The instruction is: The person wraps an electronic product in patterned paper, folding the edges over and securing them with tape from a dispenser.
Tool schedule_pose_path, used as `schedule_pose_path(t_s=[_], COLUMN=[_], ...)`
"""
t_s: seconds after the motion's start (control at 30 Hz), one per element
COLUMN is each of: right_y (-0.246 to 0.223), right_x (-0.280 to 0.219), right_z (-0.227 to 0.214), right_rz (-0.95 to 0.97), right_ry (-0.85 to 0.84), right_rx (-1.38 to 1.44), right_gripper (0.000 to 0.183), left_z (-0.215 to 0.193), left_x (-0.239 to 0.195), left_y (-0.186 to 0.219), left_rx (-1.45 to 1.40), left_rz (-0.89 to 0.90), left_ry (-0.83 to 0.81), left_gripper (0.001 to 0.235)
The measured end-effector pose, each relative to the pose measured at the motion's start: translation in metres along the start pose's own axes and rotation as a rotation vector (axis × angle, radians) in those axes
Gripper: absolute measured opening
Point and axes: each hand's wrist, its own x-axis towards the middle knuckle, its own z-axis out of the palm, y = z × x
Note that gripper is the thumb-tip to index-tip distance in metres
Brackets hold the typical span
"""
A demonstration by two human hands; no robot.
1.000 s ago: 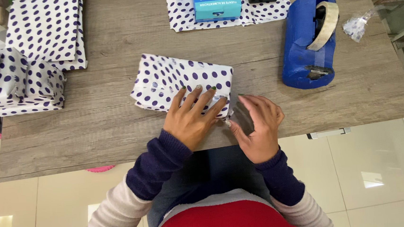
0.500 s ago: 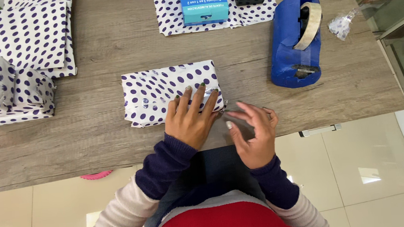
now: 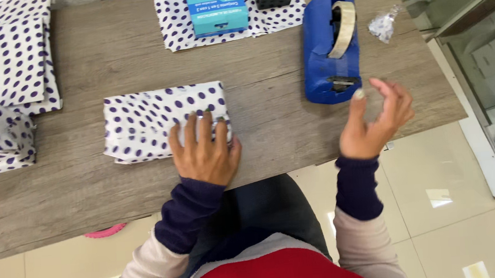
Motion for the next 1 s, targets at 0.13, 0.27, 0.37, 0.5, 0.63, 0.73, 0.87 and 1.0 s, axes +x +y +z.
schedule_pose_path(t_s=[0.13, 0.27, 0.37, 0.5, 0.63, 0.73, 0.87, 1.0], right_y=[0.030, 0.075, 0.075, 0.051, 0.031, 0.015, 0.021, 0.027], right_x=[0.015, 0.010, 0.009, 0.004, 0.007, 0.004, -0.014, -0.023], right_z=[0.023, 0.059, 0.072, 0.072, 0.065, 0.050, 0.041, 0.036], right_rz=[0.123, 0.300, 0.313, 0.334, 0.319, 0.315, 0.357, 0.426], right_ry=[-0.099, -0.231, -0.150, -0.017, 0.074, 0.107, 0.070, -0.009], right_rx=[0.004, 0.277, 0.434, 0.500, 0.405, 0.363, 0.378, 0.333], right_gripper=[0.024, 0.022, 0.015, 0.016, 0.015, 0.020, 0.019, 0.020], left_z=[-0.007, 0.009, 0.042, 0.138, 0.132, 0.130, 0.124, 0.099], left_x=[0.015, 0.039, 0.068, 0.078, 0.082, 0.083, 0.083, 0.092], left_y=[0.013, 0.075, 0.117, 0.145, 0.142, 0.141, 0.138, 0.130], left_rx=[0.008, -0.263, -0.534, -0.810, -0.851, -0.864, -0.854, -0.860], left_rz=[-0.064, 0.012, 0.077, 0.066, 0.101, 0.087, 0.094, 0.182], left_ry=[-0.020, -0.087, -0.037, 0.027, -0.017, -0.014, -0.015, -0.026], left_gripper=[0.034, 0.066, 0.067, 0.054, 0.052, 0.047, 0.045, 0.036])
